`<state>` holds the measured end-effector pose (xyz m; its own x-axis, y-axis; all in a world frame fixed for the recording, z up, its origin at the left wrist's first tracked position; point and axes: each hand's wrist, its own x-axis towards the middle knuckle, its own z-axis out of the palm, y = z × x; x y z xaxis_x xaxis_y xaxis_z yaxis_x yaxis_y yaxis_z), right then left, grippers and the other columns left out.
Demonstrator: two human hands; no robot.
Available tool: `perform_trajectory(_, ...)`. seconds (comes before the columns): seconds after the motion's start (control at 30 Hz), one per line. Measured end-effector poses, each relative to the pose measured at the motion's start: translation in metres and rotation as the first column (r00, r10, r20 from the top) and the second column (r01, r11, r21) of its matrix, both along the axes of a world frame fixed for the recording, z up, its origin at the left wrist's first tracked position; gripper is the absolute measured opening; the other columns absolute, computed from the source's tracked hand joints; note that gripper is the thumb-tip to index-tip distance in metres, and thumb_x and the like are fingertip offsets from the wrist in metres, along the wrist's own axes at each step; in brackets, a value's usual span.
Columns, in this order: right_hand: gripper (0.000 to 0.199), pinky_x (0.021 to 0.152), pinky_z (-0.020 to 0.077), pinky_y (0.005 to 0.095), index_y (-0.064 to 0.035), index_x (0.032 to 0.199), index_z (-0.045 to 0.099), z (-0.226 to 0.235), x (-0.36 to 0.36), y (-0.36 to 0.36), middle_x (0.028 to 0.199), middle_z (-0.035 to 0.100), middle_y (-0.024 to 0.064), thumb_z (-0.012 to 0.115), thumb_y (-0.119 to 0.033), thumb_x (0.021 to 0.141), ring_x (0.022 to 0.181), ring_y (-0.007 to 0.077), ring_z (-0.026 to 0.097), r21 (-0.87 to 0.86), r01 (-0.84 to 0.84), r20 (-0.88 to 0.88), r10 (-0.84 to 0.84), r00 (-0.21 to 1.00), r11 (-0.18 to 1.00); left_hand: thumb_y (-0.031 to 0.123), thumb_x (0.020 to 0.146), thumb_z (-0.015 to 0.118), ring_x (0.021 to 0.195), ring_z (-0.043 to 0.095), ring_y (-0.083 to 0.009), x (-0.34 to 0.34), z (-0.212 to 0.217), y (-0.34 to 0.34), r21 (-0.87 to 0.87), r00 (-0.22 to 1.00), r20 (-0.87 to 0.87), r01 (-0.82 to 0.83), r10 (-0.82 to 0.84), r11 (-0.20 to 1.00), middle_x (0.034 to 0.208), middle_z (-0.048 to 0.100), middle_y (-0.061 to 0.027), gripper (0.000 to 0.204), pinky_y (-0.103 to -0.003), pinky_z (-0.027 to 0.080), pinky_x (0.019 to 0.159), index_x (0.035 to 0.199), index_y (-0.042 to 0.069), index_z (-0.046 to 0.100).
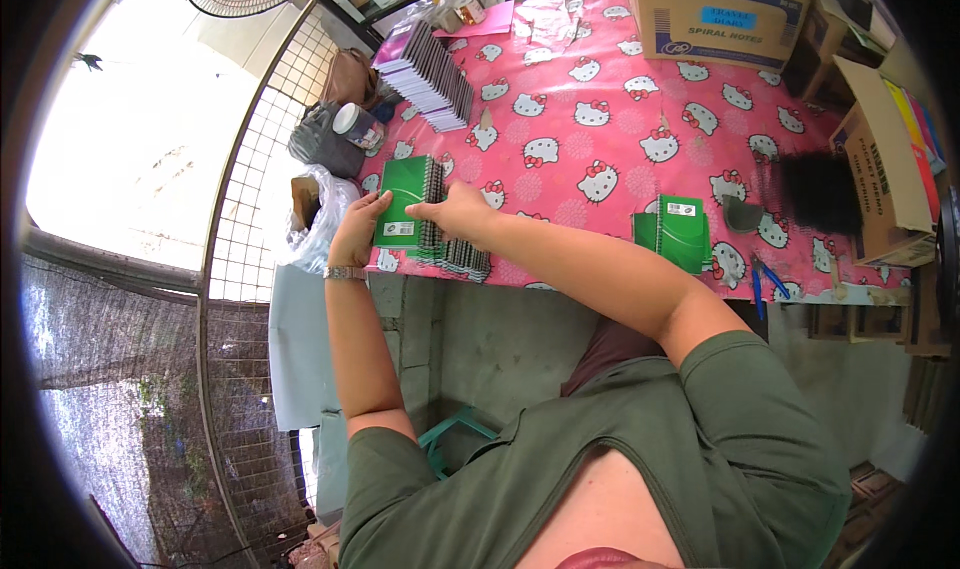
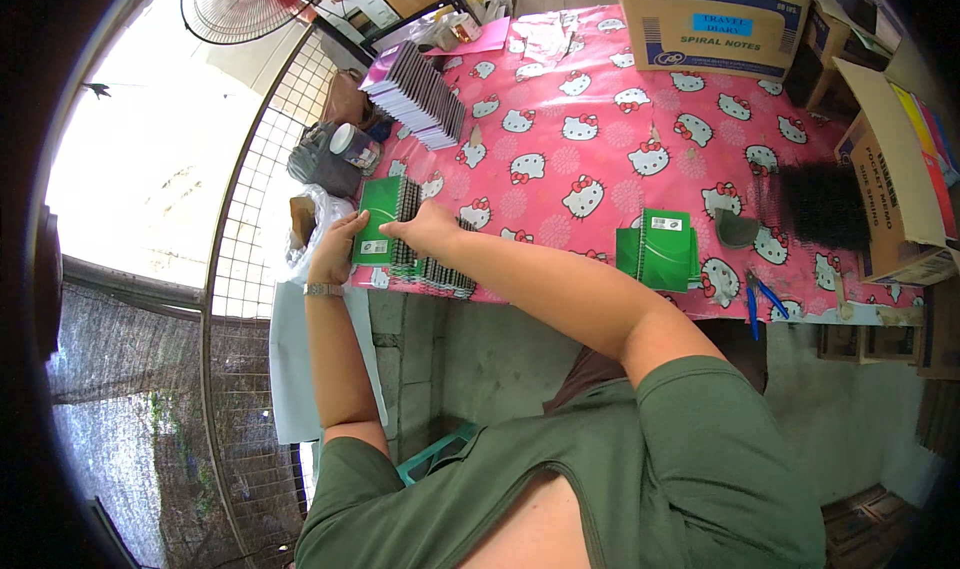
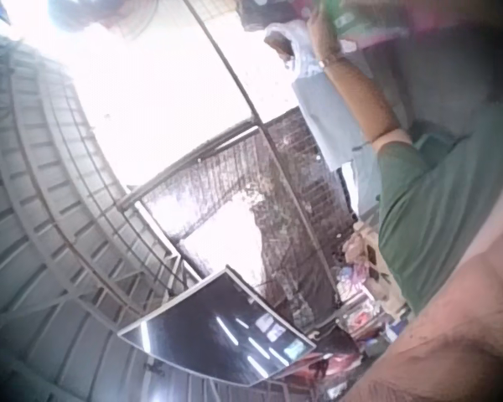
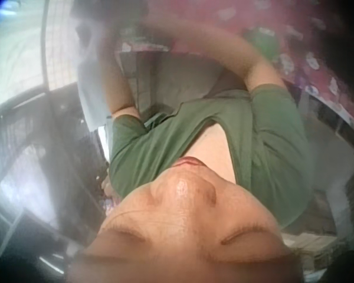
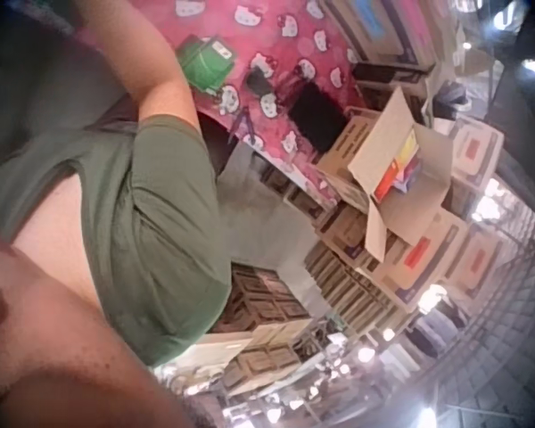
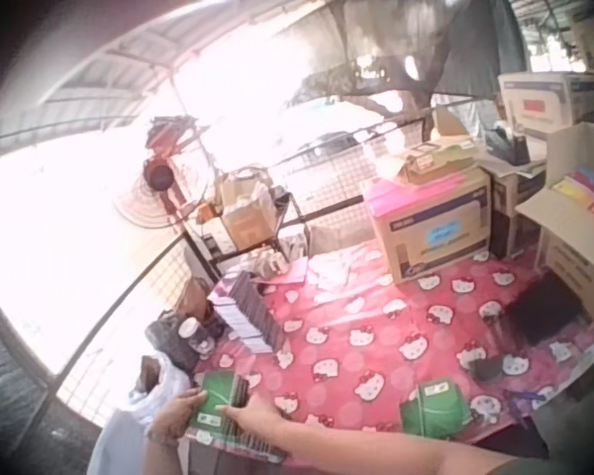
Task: The person organizes and stacks small green notebooks, سپس inserts black spiral bindings into the pre-punched holes of individual notebooks and uses a blue tool to crimp the ends of the bindings.
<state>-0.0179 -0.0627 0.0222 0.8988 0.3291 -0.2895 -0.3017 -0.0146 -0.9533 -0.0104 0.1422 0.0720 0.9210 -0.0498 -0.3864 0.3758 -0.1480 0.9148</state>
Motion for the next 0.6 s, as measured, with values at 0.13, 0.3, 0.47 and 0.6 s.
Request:
perform_trajectory(0.13,0.071,0.063,0.0560,0.0340,0.0102,0.108,0.059,-0.032,0.004,0.028,0.088,0.068,0.0164,0.084,-0.046,0.072,0.066,0.0235,0.067,-0.239,0.162,0.101,-0.142,0.985,0.957,0.019,0.097,0.054,0.079,0.063,-0.0165,0.004,-0.022,-0.009,0.321,0.999,0.032,-0.030,0.021,0.947,0.092,0.067,-0.0061,0.024,-0.030,0.051,0.072,0.108,0.001,0.065)
perform_trajectory(0.3,0.077,0.077,0.0548,0.0391,0.0110,0.116,0.055,-0.024,0.001,0.014,0.118,0.062,0.0284,0.073,-0.055,0.080,0.100,0.0267,0.066,0.088,-0.161,-0.169,0.174,0.970,0.983,0.021,0.093,0.050,0.081,0.058,-0.0164,0.008,-0.065,0.025,0.242,0.991,0.077,-0.121,0.105,0.963,0.089,0.063,-0.0061,0.028,-0.031,0.046,0.074,0.106,0.002,0.064)
perform_trajectory(0.47,0.040,0.079,0.0542,0.0323,-0.0009,0.120,0.058,-0.089,0.063,-0.112,0.120,0.065,0.0159,0.059,-0.034,0.097,0.095,0.0187,0.065,0.814,-0.367,0.233,0.325,0.917,0.450,0.020,0.093,0.050,0.083,0.058,-0.0167,0.037,-0.059,-0.029,0.250,0.990,0.139,-0.067,0.033,0.966,0.094,0.065,-0.0071,0.036,-0.030,0.046,0.076,0.119,-0.001,0.063)
perform_trajectory(0.6,0.043,0.083,0.0528,0.0291,-0.0023,0.130,0.058,-0.044,-0.019,-0.285,0.114,0.068,0.0050,0.060,-0.027,0.095,0.095,0.0129,0.065,0.172,0.308,0.257,-0.345,0.903,0.936,0.020,0.093,0.050,0.084,0.059,-0.0169,0.000,-0.072,0.025,0.270,0.982,0.120,-0.175,0.147,0.947,0.095,0.066,-0.0074,0.038,-0.030,0.046,0.078,0.121,-0.001,0.062)
